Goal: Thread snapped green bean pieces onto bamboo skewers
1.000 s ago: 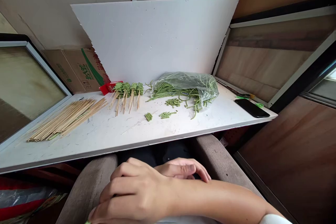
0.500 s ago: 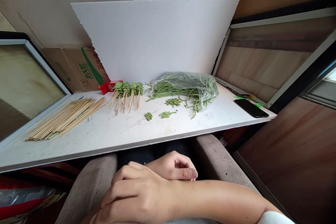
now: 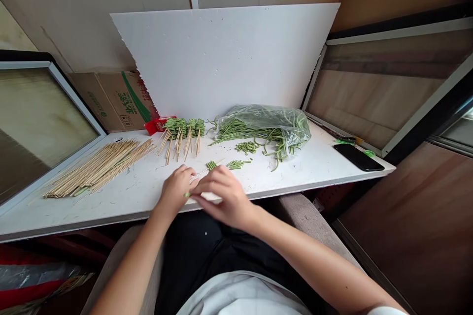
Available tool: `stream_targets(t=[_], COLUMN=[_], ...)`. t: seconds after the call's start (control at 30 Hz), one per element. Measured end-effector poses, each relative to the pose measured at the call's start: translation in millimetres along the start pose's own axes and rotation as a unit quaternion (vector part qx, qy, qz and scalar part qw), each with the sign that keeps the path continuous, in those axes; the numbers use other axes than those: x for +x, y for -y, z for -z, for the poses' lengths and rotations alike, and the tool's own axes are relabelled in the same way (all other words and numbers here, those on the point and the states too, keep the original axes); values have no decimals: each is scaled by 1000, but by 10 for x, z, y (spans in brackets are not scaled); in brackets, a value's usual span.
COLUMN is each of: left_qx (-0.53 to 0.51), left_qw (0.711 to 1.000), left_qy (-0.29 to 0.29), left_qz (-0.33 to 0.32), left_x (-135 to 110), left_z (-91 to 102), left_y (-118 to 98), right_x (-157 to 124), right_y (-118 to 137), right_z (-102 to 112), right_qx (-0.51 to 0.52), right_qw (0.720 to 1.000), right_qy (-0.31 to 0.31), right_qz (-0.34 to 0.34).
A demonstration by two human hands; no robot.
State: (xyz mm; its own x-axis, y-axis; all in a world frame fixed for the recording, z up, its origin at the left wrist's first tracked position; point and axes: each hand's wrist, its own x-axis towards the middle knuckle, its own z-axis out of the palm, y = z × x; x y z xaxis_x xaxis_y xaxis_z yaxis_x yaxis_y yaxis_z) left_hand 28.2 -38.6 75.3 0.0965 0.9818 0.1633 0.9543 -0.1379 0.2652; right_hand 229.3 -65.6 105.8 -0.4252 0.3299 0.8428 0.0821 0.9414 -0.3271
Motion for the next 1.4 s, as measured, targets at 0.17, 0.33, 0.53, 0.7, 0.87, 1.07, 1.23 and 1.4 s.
stream_targets(t=[0.17,0.33,0.53,0.7,0.87,1.07,1.23,1.4], left_qx=[74,86,2,-91,-200,-230,-232,-232], left_qw=[997,996,997,990,970,966,966,967], left_qy=[-12,-32,-78,-109,-140,-116,-116,-104], left_qz=[34,-4,-23,15,-4,-7,-15,-4], left_x=[127,164,230,224,220,224,222,229], left_z=[-96,-234,-394,-462,-561,-588,-588,-621], left_y=[489,551,708,649,519,506,502,536], right_x=[33,-90,-312,-413,-459,-487,-492,-497], right_y=[-568,-1057,-1481,-1562,-1577,-1569,-1564,-1573], right_z=[302,506,531,506,452,395,381,388], right_qx=[-30,17,120,183,230,264,260,243], right_qw=[985,944,898,860,842,821,820,823], right_qy=[-104,-148,-142,-161,-169,-185,-182,-182], right_qz=[-135,-294,-399,-448,-457,-471,-477,-480])
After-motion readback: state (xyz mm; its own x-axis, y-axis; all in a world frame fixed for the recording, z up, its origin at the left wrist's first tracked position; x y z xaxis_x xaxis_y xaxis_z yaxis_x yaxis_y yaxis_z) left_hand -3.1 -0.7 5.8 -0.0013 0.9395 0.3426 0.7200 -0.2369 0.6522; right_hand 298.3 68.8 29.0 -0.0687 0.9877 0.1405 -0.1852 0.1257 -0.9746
